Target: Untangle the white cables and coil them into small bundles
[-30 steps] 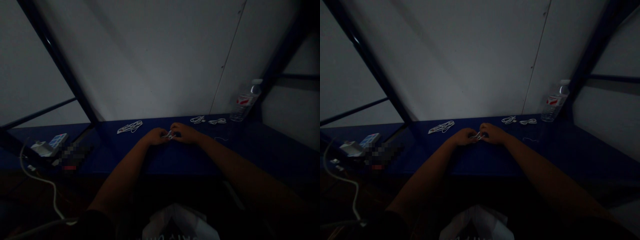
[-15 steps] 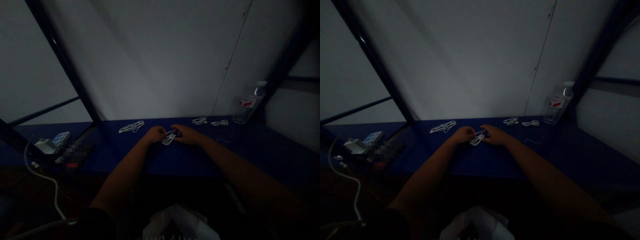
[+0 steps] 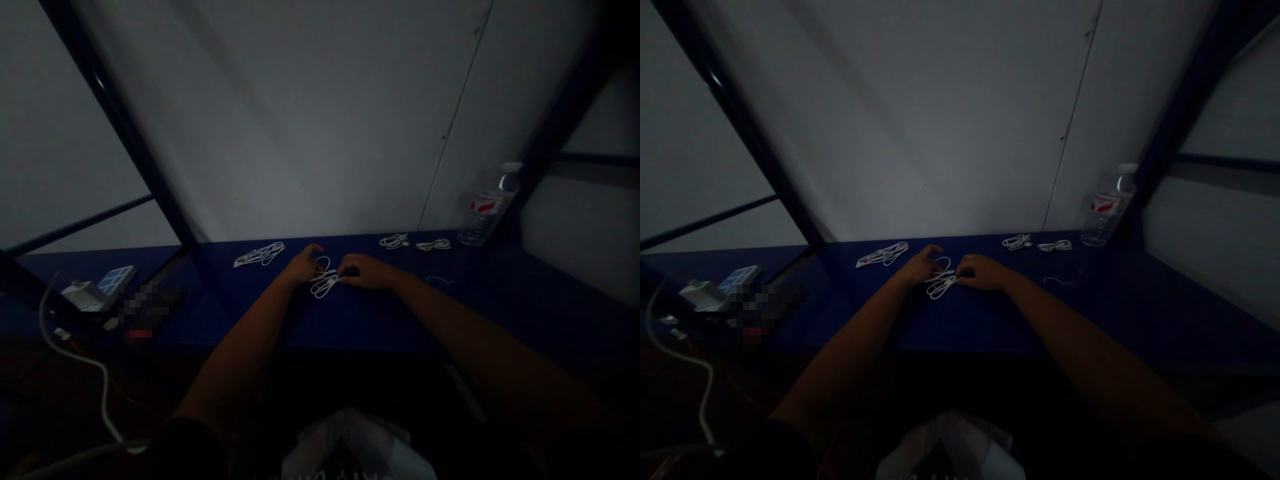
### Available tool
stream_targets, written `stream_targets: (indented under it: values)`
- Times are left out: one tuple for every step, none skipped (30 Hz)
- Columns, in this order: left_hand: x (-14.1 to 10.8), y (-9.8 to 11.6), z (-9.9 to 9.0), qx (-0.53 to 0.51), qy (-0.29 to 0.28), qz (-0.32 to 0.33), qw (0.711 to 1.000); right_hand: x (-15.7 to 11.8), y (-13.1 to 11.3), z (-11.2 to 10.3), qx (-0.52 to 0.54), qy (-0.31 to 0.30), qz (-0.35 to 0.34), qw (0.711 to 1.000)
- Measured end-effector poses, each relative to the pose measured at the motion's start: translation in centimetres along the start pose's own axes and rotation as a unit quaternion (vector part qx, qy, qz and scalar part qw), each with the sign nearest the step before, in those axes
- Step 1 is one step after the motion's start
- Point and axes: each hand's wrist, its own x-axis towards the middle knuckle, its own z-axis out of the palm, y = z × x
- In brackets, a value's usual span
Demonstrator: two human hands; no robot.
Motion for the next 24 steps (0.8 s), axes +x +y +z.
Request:
stream_targets:
  values:
    - [0.0,0.0,-0.1,0.007,-0.011,0.005,1.000,0.0,-0.1,0.0,-0.006,-0.001,-0.007,1.000]
    - [-0.1,-0.1,-0.2,0.022,-0.020,0.014,0.999,0.0,-0.3,-0.1,-0.014,0.000,-0.010,1.000]
    - [-0.2,0.0,-0.3,0.055,-0.019,0.031,0.998,0.0,-0.4,-0.1,-0.023,0.001,-0.012,1.000]
    - [-0.3,0.1,-0.5,0.101,0.000,0.059,0.993,0.0,-0.5,-0.2,-0.030,0.004,-0.012,0.999]
    - [-0.6,0.3,-0.8,0.152,0.031,0.097,0.983,0.0,-0.6,-0.2,-0.033,0.007,-0.010,0.999]
    - [-0.8,0.6,-1.0,0.199,0.065,0.142,0.968,-0.1,-0.7,-0.3,-0.031,0.011,-0.003,0.999]
    - [-1.1,0.8,-1.3,0.233,0.090,0.188,0.950,-0.1,-0.7,-0.5,-0.025,0.015,0.005,1.000]
    - [-1.4,1.1,-1.5,0.252,0.095,0.228,0.935,-0.2,-0.7,-0.6,-0.017,0.019,0.015,1.000]
    - [-1.6,1.4,-1.7,0.263,0.076,0.257,0.927,-0.3,-0.7,-0.7,-0.009,0.024,0.026,0.999]
    - [-1.8,1.5,-1.8,0.270,0.042,0.270,0.923,-0.4,-0.7,-0.9,-0.001,0.029,0.038,0.999]
    - [-1.9,1.6,-1.9,0.278,0.002,0.266,0.923,-0.5,-0.5,-1.0,0.010,0.035,0.049,0.998]
    - [-2.0,1.5,-1.9,0.289,-0.035,0.252,0.923,-0.6,-0.4,-1.1,0.024,0.041,0.059,0.997]
    - [-1.9,1.4,-1.9,0.302,-0.060,0.234,0.922,-0.7,-0.1,-1.3,0.040,0.051,0.068,0.996]
    - [-1.8,1.3,-1.9,0.316,-0.073,0.218,0.921,-0.8,0.1,-1.4,0.058,0.063,0.079,0.993]
    - [-1.7,1.1,-2.0,0.329,-0.077,0.207,0.918,-0.9,0.4,-1.5,0.078,0.077,0.090,0.990]
    - [-1.6,1.0,-2.0,0.342,-0.077,0.202,0.915,-0.9,0.6,-1.6,0.102,0.091,0.101,0.985]
    - [-1.5,0.9,-2.0,0.353,-0.075,0.201,0.911,-0.9,0.9,-1.7,0.130,0.103,0.111,0.980]
    - [-1.4,0.8,-2.1,0.361,-0.073,0.201,0.908,-1.0,1.0,-1.9,0.160,0.108,0.123,0.973]
    - [-1.4,0.8,-2.2,0.365,-0.070,0.200,0.906,-1.0,1.1,-2.1,0.196,0.109,0.135,0.965]
    - [-1.4,0.9,-2.3,0.362,-0.065,0.199,0.908,-1.1,1.2,-2.3,0.235,0.106,0.145,0.955]
    - [-1.4,1.0,-2.4,0.349,-0.053,0.198,0.915,-1.2,1.2,-2.5,0.276,0.102,0.152,0.943]
    - [-1.5,1.1,-2.4,0.326,-0.038,0.195,0.924,-1.3,1.2,-2.8,0.317,0.102,0.157,0.930]
    - [-1.5,1.2,-2.5,0.295,-0.021,0.188,0.937,-1.5,1.1,-3.0,0.357,0.108,0.158,0.914]
    - [-1.5,1.3,-2.5,0.258,-0.002,0.178,0.950,-1.7,1.1,-3.3,0.395,0.121,0.157,0.897]
